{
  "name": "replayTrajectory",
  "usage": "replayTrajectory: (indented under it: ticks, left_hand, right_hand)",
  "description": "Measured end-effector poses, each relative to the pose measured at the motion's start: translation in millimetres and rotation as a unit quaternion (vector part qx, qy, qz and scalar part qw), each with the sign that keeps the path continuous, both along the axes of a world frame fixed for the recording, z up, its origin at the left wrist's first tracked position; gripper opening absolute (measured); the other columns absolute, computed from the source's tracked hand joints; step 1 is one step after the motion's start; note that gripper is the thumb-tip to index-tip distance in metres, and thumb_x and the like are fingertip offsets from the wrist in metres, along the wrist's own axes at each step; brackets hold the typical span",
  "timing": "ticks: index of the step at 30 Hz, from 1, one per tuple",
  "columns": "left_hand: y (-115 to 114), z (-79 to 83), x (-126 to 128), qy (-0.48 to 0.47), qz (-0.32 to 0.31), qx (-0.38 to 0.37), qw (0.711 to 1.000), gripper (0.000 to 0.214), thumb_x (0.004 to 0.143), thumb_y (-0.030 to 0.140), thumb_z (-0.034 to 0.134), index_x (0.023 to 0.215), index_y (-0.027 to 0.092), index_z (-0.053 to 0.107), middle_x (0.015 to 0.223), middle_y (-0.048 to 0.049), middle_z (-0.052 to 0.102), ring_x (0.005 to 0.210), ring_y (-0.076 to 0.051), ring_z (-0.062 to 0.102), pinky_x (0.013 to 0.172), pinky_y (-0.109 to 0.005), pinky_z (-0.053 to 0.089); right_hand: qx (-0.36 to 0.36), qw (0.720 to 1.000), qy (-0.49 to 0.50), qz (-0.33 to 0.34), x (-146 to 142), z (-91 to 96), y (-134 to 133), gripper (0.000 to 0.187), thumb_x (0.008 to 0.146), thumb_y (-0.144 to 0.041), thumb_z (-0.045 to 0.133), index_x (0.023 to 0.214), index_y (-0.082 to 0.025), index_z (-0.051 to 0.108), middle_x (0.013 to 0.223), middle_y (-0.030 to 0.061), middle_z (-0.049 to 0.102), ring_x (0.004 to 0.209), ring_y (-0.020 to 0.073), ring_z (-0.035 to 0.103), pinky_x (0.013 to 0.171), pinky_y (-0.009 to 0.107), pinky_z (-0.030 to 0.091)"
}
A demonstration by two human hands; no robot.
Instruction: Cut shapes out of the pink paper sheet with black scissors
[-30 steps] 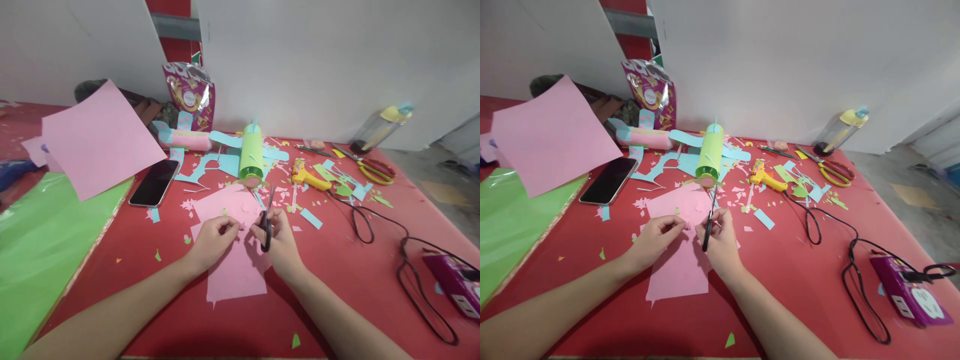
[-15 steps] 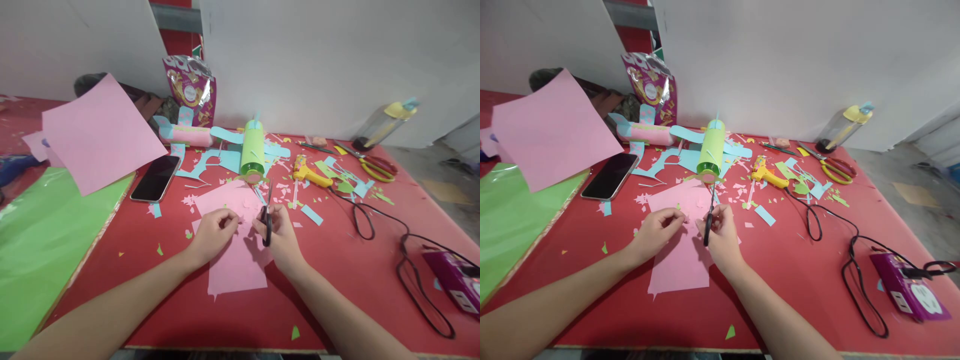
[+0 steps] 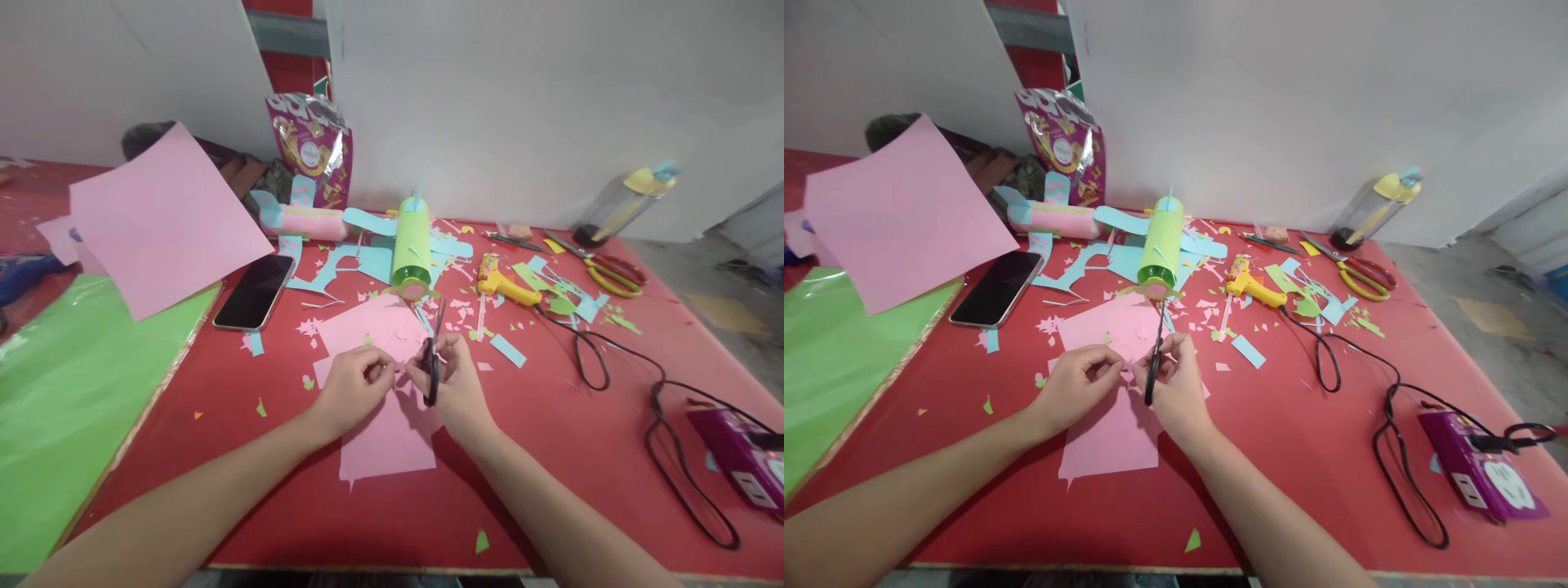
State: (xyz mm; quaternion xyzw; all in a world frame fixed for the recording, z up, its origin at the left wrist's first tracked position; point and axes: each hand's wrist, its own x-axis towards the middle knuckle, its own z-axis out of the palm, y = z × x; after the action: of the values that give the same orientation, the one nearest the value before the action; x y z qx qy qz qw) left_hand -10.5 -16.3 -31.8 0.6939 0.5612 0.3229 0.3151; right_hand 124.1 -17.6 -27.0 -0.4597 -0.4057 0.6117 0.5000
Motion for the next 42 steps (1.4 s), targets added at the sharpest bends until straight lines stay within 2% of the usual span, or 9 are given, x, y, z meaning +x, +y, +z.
replayTrajectory:
  ticks: [7, 16, 20, 26, 34, 42]
  left_hand:
    - [-2.0, -2.1, 0.6, 0.011, -0.015, 0.013, 1.000, 0.016, 0.068, 0.015, 0.044, 0.057, 0.013, 0.055, 0.048, 0.0028, 0.044, 0.048, -0.008, 0.040, 0.048, -0.019, 0.033]
    - [0.5, 1.9, -1.6, -0.029, 0.003, -0.008, 1.000, 0.018, 0.069, 0.013, 0.040, 0.063, 0.014, 0.057, 0.059, -0.0007, 0.057, 0.054, -0.010, 0.048, 0.052, -0.020, 0.038]
    - [0.3, 2.1, -2.3, -0.030, -0.006, -0.006, 1.000, 0.019, 0.070, 0.013, 0.039, 0.063, 0.014, 0.057, 0.060, -0.0012, 0.057, 0.054, -0.010, 0.048, 0.051, -0.020, 0.038]
    - [-0.9, 1.4, -0.7, -0.019, -0.055, -0.003, 0.998, 0.014, 0.069, 0.015, 0.042, 0.064, 0.014, 0.055, 0.060, -0.0016, 0.055, 0.057, -0.011, 0.049, 0.054, -0.022, 0.039]
    - [-0.1, 4.4, -0.6, -0.041, -0.052, -0.053, 0.996, 0.019, 0.076, 0.023, 0.042, 0.063, 0.014, 0.054, 0.062, -0.0018, 0.055, 0.059, -0.011, 0.049, 0.057, -0.022, 0.040]
    - [0.0, 5.2, -0.8, -0.060, -0.040, -0.070, 0.995, 0.018, 0.075, 0.021, 0.042, 0.061, 0.014, 0.051, 0.057, -0.0004, 0.054, 0.056, -0.011, 0.048, 0.056, -0.022, 0.039]
  right_hand:
    - [-0.002, 1.000, -0.009, 0.004, 0.0, -3.3, 0.2, 0.035, 0.058, -0.009, 0.061, 0.072, -0.024, 0.033, 0.067, -0.0094, 0.048, 0.055, 0.0063, 0.048, 0.048, 0.018, 0.036]
    - [-0.003, 1.000, -0.015, -0.017, 0.1, 0.0, 0.5, 0.032, 0.056, -0.007, 0.057, 0.070, -0.023, 0.032, 0.064, -0.0097, 0.047, 0.049, 0.0051, 0.046, 0.042, 0.015, 0.035]
    - [-0.006, 0.999, -0.017, -0.035, 0.5, 0.9, 1.6, 0.032, 0.055, -0.007, 0.057, 0.070, -0.023, 0.033, 0.062, -0.0097, 0.047, 0.048, 0.0049, 0.044, 0.041, 0.015, 0.035]
    - [-0.024, 0.999, -0.012, -0.043, 3.6, 0.6, 6.2, 0.033, 0.054, -0.008, 0.059, 0.069, -0.023, 0.034, 0.063, -0.0094, 0.048, 0.045, 0.0051, 0.043, 0.037, 0.015, 0.034]
    - [-0.022, 1.000, 0.006, -0.015, 2.1, 1.8, 4.6, 0.035, 0.052, -0.005, 0.060, 0.068, -0.023, 0.035, 0.061, -0.0095, 0.048, 0.049, 0.0058, 0.045, 0.040, 0.016, 0.036]
    - [-0.022, 0.999, -0.006, -0.035, 5.1, 0.5, 6.6, 0.032, 0.056, -0.008, 0.058, 0.071, -0.024, 0.035, 0.063, -0.0095, 0.048, 0.043, 0.0056, 0.043, 0.033, 0.015, 0.033]
